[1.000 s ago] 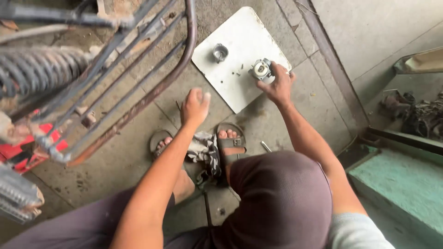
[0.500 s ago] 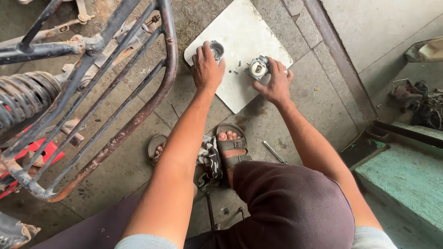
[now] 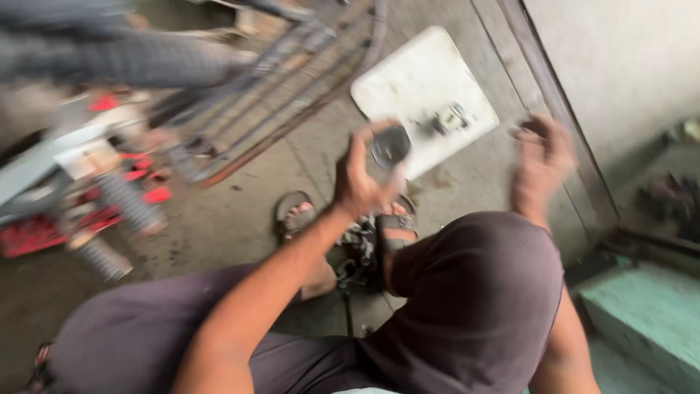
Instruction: Assembling and inspecting a motorcycle carburetor component.
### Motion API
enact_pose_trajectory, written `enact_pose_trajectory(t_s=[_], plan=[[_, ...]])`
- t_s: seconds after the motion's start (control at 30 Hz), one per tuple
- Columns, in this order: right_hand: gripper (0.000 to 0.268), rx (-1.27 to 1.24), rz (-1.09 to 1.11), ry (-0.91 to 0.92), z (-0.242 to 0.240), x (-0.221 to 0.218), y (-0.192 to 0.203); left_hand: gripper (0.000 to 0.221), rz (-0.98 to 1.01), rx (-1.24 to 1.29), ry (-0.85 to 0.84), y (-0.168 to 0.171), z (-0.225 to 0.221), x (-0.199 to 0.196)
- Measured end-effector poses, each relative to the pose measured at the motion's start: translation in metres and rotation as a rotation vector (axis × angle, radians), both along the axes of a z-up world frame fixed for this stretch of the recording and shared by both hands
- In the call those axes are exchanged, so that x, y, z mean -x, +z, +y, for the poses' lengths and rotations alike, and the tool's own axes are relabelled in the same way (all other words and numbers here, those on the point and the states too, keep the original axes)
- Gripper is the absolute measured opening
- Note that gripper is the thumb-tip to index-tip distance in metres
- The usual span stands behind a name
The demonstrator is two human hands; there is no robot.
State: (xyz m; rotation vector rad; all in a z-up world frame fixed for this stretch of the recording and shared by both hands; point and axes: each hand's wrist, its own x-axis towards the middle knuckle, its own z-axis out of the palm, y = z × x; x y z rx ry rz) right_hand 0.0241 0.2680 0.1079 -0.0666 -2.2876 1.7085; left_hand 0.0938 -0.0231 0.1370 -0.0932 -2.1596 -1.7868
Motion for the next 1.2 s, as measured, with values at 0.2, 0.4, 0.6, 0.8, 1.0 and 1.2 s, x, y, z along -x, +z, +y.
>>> enact_pose_trajectory(t_s=[0.2, 0.4, 0.6, 0.8, 1.0, 1.2], plan=[[0.024, -0.139, 0.402, 0.515, -0.045, -0.096, 0.219, 0.068, 0.316, 0.145, 0.004, 0.101, -0.027, -0.101], [0.08, -0.811, 0.634, 0.89, -0.14, -0.2, 0.288, 0.073, 0.43, 0.277, 0.128, 0.173, -0.052, -0.196], [0.063, -0.823, 0.964, 0.958, -0.168, -0.252, 0.291, 0.074, 0.432, 0.267, 0.205, 0.18, -0.071, -0.255], [0.041, -0.318, 0.798, 0.981, -0.174, -0.251, 0.28, 0.072, 0.427, 0.295, 0.418, 0.174, -0.087, -0.287], [0.079, -0.114, 0.445, 1.316, -0.233, -0.255, 0.32, 0.069, 0.486, 0.298, 0.467, 0.18, -0.092, -0.304], [0.086, -0.452, 0.655, 1.328, -0.25, -0.256, 0.299, 0.076, 0.464, 0.442, 0.645, 0.177, -0.086, -0.326]])
